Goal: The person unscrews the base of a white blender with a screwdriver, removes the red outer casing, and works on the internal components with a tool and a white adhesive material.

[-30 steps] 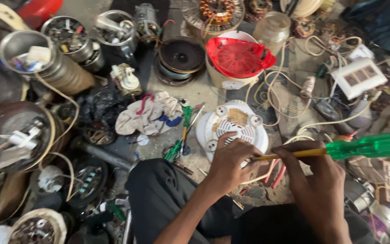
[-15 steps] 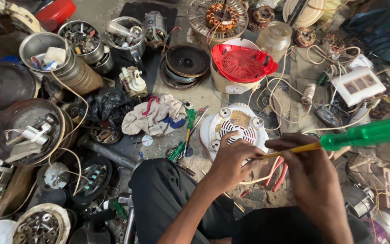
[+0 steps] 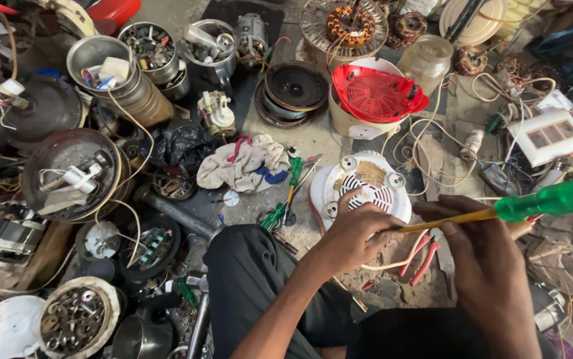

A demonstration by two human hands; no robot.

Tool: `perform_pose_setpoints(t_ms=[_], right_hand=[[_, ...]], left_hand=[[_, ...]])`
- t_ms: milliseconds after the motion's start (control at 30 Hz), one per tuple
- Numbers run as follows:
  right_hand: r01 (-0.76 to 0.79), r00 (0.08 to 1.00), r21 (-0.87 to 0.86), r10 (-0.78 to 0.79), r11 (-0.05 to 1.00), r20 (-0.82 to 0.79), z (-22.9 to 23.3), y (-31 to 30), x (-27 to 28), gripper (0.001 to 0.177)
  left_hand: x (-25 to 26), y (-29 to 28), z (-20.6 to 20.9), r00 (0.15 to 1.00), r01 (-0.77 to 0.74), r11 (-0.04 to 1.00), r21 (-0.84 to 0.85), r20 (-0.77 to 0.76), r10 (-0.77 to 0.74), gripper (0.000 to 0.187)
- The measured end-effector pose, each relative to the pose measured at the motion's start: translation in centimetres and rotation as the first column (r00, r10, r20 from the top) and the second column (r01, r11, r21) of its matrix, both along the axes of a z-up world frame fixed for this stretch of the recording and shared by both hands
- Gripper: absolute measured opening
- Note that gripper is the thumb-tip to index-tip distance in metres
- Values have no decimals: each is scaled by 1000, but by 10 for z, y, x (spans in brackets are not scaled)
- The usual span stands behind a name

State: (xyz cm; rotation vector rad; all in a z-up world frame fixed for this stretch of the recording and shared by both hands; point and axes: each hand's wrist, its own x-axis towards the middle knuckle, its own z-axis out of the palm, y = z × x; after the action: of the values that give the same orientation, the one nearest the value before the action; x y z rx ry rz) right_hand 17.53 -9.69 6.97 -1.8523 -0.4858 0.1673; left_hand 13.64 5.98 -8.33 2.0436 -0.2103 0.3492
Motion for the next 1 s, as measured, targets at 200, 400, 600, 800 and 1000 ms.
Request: perform_pose_setpoints(t_ms=[200,400,600,800,1000], right_hand=[[316,941,-388,-234,866,245,-8,-2,-7,26],[134,963,-290,-55,948,264,-9,-3,-1,26],[68,996,-210,-54,975,70,-5,-10,3,23],[252,957,-303,-191,919,217,-23,-5,3,34],[-36,999,-59,34,998,-31,-3,-6,7,29]], left_hand=[[-3,0,23,998,-25,999,-37,-52,23,39],[-3,-7,15,992,-86,996,-14,-92,84,22],[0,2,4,998,24,998,50,-59,-21,25],[-2,-6,21,997,-57,998,13,-53,58,40],[0,-1,4,998,9,999,35,-60,-7,25]])
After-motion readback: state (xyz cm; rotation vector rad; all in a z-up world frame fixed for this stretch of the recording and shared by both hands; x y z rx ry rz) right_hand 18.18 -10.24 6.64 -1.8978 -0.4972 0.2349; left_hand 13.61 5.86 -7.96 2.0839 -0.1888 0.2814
